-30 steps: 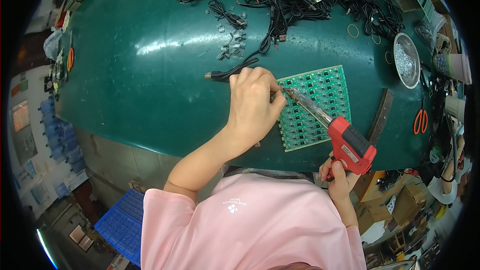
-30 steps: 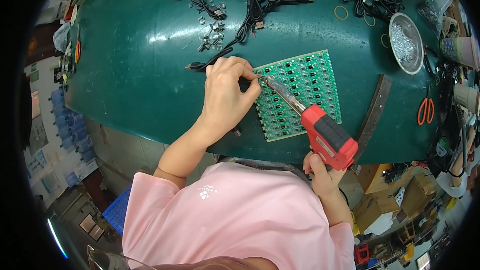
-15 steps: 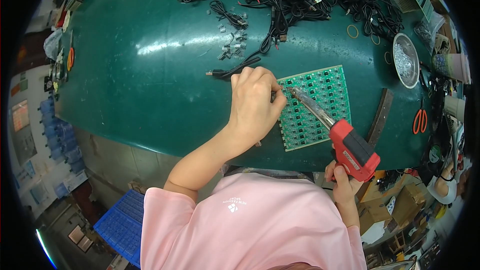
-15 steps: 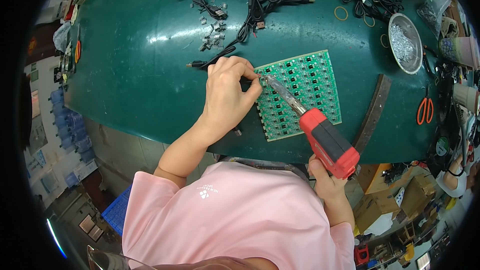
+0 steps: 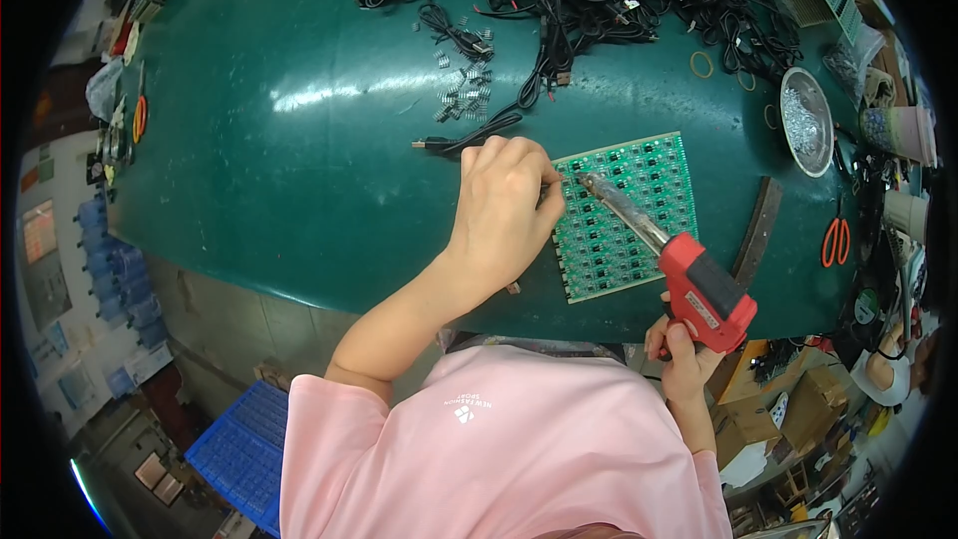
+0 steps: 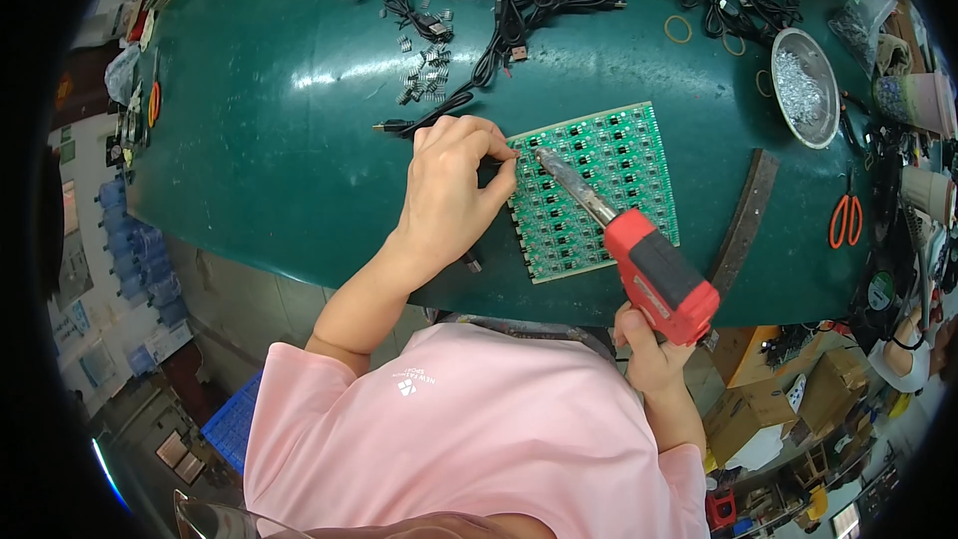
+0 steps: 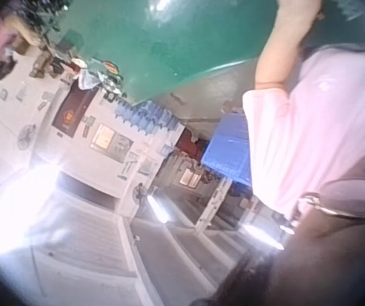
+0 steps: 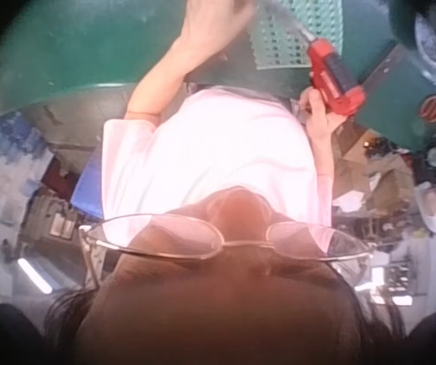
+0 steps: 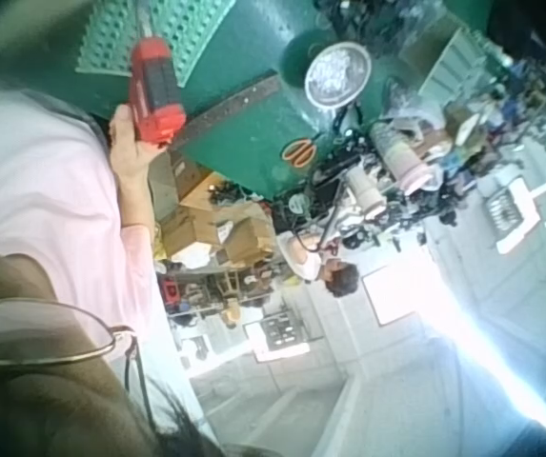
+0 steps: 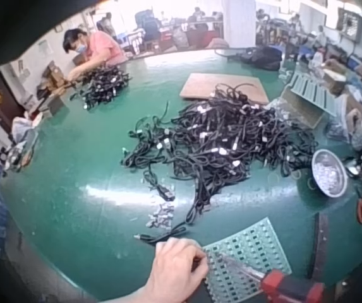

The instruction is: Soldering components and wires onto a green printed circuit board using a manual soldering iron.

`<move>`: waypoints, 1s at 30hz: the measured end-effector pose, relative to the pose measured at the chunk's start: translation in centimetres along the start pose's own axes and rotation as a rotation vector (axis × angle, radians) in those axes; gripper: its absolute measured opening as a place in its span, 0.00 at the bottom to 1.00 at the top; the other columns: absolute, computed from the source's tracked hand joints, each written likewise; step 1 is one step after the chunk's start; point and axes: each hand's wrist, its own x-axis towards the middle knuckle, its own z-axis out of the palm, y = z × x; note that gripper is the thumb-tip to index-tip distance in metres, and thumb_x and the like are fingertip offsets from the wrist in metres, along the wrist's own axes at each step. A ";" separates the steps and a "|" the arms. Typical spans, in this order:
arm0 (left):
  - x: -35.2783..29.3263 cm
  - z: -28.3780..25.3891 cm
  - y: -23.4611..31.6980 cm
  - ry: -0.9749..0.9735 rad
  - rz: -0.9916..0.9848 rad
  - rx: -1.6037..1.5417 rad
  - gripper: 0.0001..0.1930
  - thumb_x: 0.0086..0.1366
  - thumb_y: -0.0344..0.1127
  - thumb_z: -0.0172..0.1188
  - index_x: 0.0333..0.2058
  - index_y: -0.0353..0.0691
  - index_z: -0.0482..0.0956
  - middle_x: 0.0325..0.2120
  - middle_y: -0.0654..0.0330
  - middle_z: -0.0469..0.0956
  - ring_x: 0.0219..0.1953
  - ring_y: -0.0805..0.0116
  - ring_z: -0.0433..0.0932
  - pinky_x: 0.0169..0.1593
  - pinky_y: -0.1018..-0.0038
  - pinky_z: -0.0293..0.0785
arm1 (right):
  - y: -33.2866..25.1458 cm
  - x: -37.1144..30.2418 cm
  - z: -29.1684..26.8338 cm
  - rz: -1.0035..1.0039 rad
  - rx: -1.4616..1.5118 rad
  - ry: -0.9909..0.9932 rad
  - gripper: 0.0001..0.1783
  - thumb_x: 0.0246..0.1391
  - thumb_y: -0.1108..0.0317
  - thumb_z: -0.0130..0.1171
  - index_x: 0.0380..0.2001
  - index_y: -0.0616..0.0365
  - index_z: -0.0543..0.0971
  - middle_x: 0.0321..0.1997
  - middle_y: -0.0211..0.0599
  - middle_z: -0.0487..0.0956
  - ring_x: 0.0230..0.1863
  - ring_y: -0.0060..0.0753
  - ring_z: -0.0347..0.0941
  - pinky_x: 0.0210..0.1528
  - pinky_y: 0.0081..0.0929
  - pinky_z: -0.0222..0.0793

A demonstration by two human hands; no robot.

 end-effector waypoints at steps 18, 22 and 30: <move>1.7 -1.3 -4.4 -0.235 0.698 -0.084 0.13 0.44 0.22 0.59 0.33 0.34 0.80 0.31 0.59 0.76 0.34 0.62 0.74 0.36 0.69 0.71 | 1.6 2.3 1.3 -0.222 0.123 0.029 0.26 0.62 0.57 0.49 0.54 0.68 0.62 0.48 0.48 0.74 0.41 0.47 0.79 0.59 0.50 0.63; 2.1 -1.1 -5.2 -0.278 0.655 -0.206 0.12 0.46 0.21 0.60 0.33 0.34 0.80 0.31 0.59 0.76 0.33 0.62 0.74 0.37 0.69 0.72 | 1.9 2.3 1.4 -0.221 0.091 0.021 0.27 0.62 0.56 0.50 0.53 0.68 0.63 0.44 0.49 0.77 0.43 0.47 0.79 0.59 0.49 0.63; 1.9 -2.1 -3.7 -0.351 0.502 -0.204 0.07 0.52 0.23 0.62 0.32 0.35 0.80 0.31 0.60 0.76 0.34 0.61 0.74 0.38 0.69 0.73 | 1.3 2.4 2.1 -0.223 0.093 0.039 0.26 0.61 0.57 0.51 0.53 0.68 0.64 0.42 0.49 0.78 0.45 0.45 0.78 0.60 0.46 0.62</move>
